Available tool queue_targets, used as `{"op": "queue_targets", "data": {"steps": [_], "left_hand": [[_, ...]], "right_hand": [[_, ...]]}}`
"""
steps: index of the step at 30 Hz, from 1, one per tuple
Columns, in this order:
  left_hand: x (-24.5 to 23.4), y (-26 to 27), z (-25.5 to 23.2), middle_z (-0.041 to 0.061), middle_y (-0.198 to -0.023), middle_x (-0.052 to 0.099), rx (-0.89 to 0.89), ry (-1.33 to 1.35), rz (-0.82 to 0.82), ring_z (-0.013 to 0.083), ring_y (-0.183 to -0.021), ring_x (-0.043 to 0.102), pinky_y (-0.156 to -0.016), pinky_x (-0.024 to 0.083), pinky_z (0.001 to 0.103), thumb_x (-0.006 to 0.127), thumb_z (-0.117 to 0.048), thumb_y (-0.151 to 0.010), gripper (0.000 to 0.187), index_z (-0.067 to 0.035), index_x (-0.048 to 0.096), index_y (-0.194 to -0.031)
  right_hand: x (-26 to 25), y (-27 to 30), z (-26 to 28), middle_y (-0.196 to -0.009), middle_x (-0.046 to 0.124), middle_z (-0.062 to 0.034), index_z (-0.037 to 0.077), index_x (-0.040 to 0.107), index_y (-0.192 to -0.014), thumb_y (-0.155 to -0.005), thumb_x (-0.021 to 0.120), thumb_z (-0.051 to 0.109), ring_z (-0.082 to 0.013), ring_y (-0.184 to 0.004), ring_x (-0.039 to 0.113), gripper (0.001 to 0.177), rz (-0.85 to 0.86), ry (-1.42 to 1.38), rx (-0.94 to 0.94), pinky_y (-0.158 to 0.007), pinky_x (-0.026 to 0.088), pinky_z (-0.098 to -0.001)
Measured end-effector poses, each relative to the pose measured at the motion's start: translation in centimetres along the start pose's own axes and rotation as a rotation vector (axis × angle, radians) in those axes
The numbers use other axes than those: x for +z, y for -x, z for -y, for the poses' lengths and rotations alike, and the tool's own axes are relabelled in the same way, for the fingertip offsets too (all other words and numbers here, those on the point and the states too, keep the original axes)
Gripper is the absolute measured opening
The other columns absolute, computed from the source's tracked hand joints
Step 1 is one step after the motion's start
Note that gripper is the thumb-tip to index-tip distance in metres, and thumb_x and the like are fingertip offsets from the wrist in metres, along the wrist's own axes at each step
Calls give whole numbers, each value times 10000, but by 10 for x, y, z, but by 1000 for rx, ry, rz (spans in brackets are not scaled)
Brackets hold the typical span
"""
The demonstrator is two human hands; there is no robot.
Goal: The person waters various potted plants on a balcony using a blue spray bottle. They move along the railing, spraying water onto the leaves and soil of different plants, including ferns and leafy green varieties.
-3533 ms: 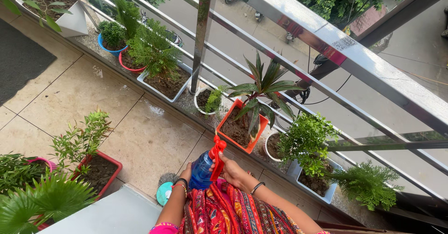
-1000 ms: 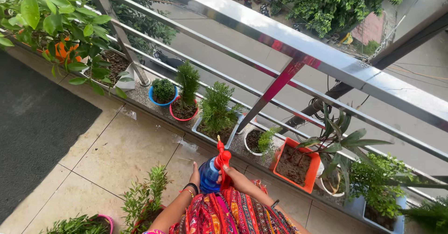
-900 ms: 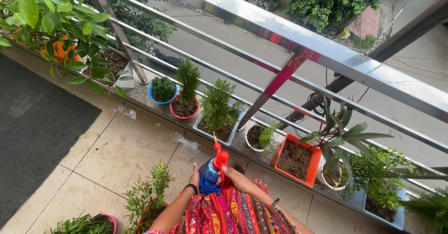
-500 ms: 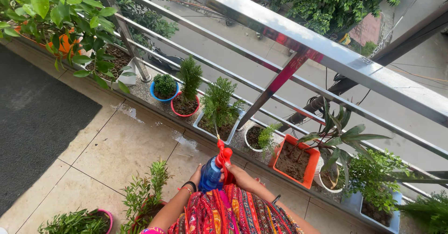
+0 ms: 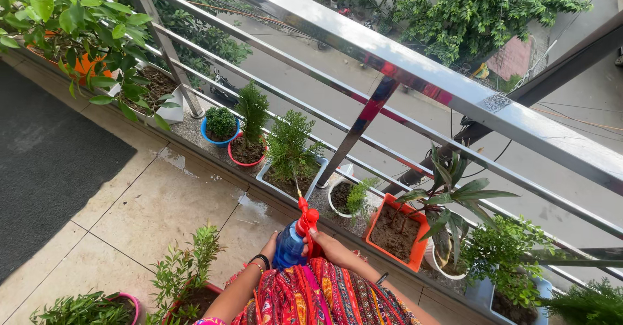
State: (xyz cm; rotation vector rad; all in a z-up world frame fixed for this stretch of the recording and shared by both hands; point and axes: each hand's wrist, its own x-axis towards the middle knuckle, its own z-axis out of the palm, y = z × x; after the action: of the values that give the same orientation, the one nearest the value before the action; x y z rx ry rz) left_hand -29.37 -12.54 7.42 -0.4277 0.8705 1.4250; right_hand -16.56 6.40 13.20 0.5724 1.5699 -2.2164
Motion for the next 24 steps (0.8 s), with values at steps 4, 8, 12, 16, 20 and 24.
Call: {"op": "queue_targets", "data": {"steps": [4,8,12,16,20,24], "left_hand": [[7,-6,18,164,-1214,747,38,5,28,298,-1109,716,-1026,549,441,114,-594,-1039,802,-66,608,-1387],[10,-9,31,167,-1220,745,53,-61,79,286,-1122,718,-1031,552,426,86,-615,-1026,842,-65,602,-1399],[14,-13,38,183,-1203,739,28,-44,127,295,-1104,715,-1021,552,437,64,-633,-1013,869,-54,592,-1389],[21,-20,41,179,-1199,733,43,-54,232,290,-1096,712,-1026,552,433,55,-635,-1006,877,-59,581,-1406],[25,-22,45,184,-1224,726,65,-89,221,290,-1107,712,-1030,549,433,74,-611,-1017,840,-65,571,-1418],[20,-20,39,178,-1278,721,53,-58,48,289,-1145,714,-1042,546,435,119,-596,-1034,795,-76,576,-1425]], "right_hand": [[-17,5,-17,-971,707,-94,6,606,-1165,-1047,440,514,-180,-908,689,548,-27,-74,33,-887,560,-341],[-29,10,-24,-966,708,-99,8,609,-1145,-1052,433,499,-195,-913,690,530,-20,-110,52,-894,556,-358],[-37,17,-30,-961,716,-112,5,621,-1140,-1057,418,505,-210,-917,687,546,-16,-176,80,-898,546,-366],[-47,23,-36,-978,717,-109,10,605,-1133,-1046,425,493,-234,-975,708,523,16,-204,31,-954,554,-395],[-50,27,-38,-981,710,-110,2,604,-1135,-1049,421,508,-242,-976,707,545,4,-224,29,-953,557,-418],[-46,27,-31,-985,711,-112,23,617,-1160,-1024,374,558,-216,-961,704,603,27,-176,94,-928,566,-403]]}}
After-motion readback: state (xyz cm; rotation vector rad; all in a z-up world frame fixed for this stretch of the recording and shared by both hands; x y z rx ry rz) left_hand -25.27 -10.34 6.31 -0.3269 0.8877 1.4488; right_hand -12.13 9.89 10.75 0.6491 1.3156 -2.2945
